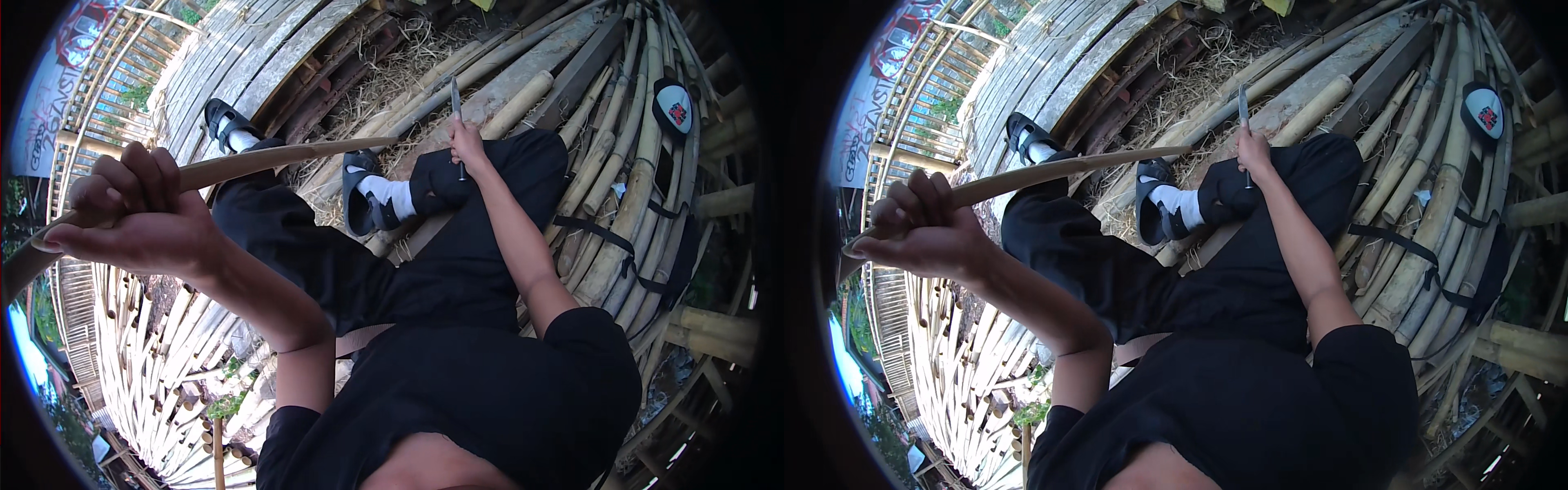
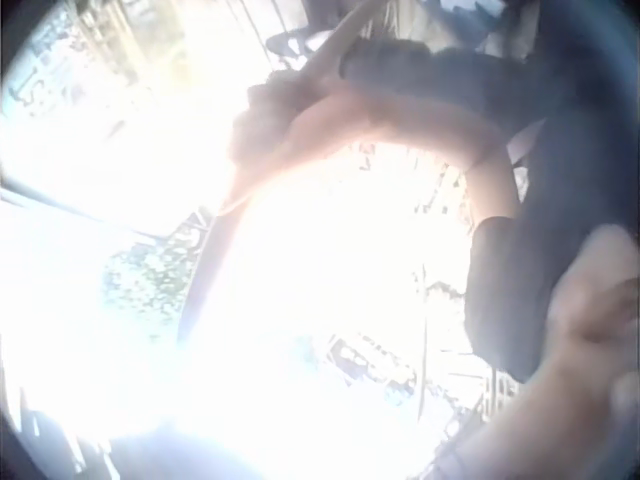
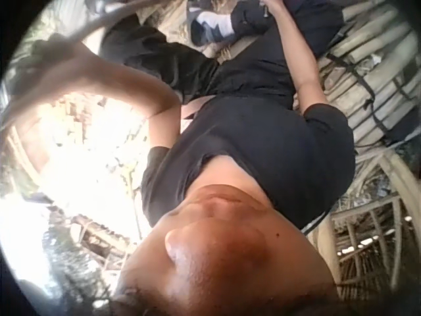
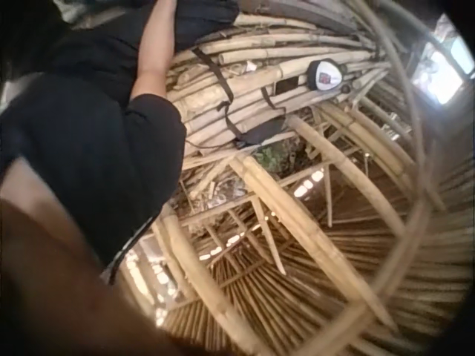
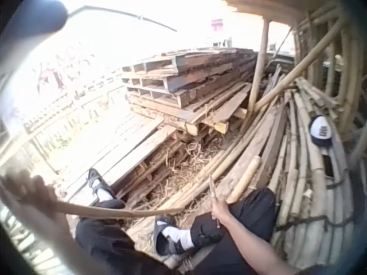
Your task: The person shaves a long bamboo strip using a knife while sitting among numerous bamboo poles.
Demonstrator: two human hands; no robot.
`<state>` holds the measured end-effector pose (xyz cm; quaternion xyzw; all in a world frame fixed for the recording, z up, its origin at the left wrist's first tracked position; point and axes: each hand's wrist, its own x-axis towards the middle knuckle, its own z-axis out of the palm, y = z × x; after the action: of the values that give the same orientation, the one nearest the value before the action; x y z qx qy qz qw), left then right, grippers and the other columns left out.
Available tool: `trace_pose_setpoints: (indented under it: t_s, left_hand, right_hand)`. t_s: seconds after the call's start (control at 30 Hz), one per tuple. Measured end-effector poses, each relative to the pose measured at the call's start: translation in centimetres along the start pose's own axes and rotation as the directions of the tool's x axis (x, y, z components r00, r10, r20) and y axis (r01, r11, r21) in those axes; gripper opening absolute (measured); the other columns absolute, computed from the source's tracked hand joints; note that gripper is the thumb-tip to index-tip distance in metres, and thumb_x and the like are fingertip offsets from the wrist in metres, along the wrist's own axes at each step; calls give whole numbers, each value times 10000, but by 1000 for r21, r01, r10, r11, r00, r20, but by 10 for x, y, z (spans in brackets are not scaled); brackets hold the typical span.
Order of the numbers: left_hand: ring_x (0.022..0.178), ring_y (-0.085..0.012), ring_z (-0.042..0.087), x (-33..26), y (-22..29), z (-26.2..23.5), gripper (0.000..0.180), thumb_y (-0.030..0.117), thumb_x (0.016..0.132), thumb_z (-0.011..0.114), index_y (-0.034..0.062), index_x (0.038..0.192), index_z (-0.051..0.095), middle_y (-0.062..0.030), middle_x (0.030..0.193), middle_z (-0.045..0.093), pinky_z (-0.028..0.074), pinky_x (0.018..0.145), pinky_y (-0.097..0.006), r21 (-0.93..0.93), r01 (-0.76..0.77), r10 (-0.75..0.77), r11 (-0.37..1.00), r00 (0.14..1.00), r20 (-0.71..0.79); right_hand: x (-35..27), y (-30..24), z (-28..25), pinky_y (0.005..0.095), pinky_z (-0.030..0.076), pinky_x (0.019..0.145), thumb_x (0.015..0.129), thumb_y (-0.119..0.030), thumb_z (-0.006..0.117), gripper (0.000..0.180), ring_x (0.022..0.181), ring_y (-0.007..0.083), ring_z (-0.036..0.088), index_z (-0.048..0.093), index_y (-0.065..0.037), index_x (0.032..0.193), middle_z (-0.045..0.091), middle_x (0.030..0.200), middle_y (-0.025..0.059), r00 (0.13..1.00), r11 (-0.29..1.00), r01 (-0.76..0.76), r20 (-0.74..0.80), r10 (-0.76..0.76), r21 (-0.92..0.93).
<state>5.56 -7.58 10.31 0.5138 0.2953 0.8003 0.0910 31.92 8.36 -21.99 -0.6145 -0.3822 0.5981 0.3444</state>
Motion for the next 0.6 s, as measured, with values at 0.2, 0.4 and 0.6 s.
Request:
trace_pose_setpoints:
  t_s: [0.2, 0.4, 0.6]
  left_hand:
    - [401, -70, 153, 5, 6, 38, 623, 710, 854, 213, 175, 540, 263, 39, 472, 187, 105, 360, -210, 279, -43, 66, 959, 995, -76]
    - [397, -88, 193, 6, -26, 53, 657, 760, 812, 126, 173, 527, 205, 27, 457, 196, 140, 399, -221, 318, -15, 34, 948, 998, -54]
    - [389, -98, 217, 4, -55, 51, 648, 743, 829, 171, 171, 528, 208, 27, 457, 203, 179, 377, -232, 317, 12, -2, 948, 999, -32]
  right_hand:
    - [6, 4, 7, 256, 351, 344, 943, -449, 418, 424, 392, 92, 404, 475, -57, 792, 397, 534, -11, 1000, 1000, 10, 0, -10, -13]
    - [1, 1, 9, 262, 360, 352, 940, -435, 434, 404, 397, 96, 424, 496, -51, 832, 409, 536, -2, 999, 985, 51, -6, -52, -166]
    - [9, 8, 14, 261, 364, 358, 935, -417, 457, 381, 402, 89, 424, 504, -56, 822, 426, 540, -11, 1000, 980, 21, 3, -21, -197]
